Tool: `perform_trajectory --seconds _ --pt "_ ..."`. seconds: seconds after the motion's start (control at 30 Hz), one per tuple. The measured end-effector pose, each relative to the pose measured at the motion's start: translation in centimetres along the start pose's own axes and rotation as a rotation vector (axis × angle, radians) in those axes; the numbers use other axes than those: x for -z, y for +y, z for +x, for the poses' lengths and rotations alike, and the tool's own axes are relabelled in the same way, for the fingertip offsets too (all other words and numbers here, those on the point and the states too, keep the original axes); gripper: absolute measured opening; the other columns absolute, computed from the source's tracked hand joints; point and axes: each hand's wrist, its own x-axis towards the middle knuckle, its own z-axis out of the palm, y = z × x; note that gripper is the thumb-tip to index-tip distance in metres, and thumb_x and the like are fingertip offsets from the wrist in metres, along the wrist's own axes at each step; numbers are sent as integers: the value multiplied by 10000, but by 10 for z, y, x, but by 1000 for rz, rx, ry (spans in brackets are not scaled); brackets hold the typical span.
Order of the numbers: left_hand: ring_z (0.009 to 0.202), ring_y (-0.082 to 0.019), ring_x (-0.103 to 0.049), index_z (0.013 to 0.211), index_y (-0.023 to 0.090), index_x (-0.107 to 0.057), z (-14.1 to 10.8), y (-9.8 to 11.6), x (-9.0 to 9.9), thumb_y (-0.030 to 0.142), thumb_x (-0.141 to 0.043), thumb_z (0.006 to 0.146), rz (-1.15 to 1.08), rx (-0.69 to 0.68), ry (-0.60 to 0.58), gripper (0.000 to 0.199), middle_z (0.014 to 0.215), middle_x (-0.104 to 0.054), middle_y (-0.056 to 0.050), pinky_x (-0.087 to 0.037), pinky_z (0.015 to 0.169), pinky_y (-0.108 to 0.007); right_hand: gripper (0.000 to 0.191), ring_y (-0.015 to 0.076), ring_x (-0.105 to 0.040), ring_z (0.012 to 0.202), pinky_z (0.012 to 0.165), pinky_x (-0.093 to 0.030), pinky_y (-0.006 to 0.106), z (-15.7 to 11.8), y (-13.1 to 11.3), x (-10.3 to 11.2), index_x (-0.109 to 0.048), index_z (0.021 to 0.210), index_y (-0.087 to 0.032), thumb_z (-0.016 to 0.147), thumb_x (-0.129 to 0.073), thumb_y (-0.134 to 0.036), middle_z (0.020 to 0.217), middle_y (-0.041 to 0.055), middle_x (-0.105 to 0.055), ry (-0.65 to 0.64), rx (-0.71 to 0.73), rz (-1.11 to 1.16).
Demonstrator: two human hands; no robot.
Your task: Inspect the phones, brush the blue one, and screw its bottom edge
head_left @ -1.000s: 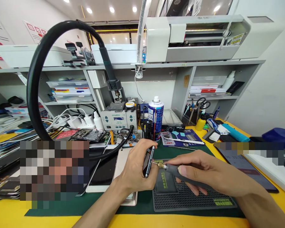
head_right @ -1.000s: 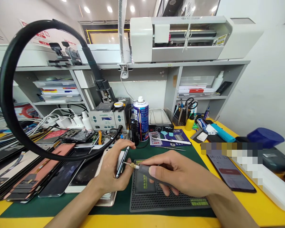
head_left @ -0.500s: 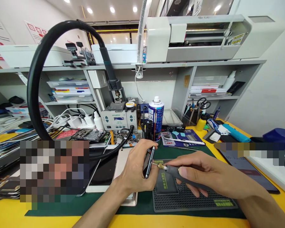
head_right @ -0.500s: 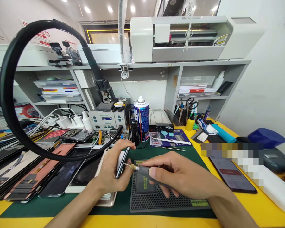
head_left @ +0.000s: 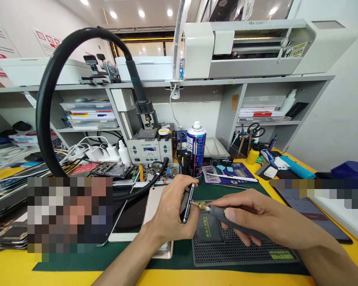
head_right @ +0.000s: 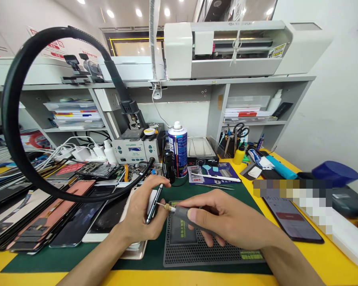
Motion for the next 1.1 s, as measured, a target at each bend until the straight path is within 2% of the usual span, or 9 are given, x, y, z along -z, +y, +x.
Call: perform_trajectory --seconds 0.3,0.73,0.9,1.1 --pt "992 -233 -575 1227 177 -489 0 0 0 47 -540 685 6 -8 0 559 1061 -583 -102 -490 865 -388 620 83 -468 483 467 -409 192 0 0 0 -509 1461 -158 977 -505 -546 606 1 -574 2 -8 -12" --pt "994 -238 -578 1224 172 -497 0 0 1 53 -536 691 1 -6 -3 548 1054 -589 -108 -495 860 -385 593 100 -522 531 458 -427 179 1 -2 -1 -539 1438 -159 974 -522 -529 612 0 -540 10 21 24" --pt "975 -232 -575 1224 173 -499 0 0 0 59 -542 686 0 -6 -7 551 1041 -582 -103 -497 853 -383 600 80 -474 487 465 -417 184 -1 -1 0 -523 1449 -148 983 -510 -526 599 1 -564 1 10 -23" --pt "969 -234 -582 1230 185 -492 1 0 0 61 -544 693 10 -8 3 553 1042 -589 -102 -503 836 -386 601 97 -518 525 457 -427 180 0 -3 -1 -533 1441 -150 975 -522 -529 615 1 -544 12 21 18"
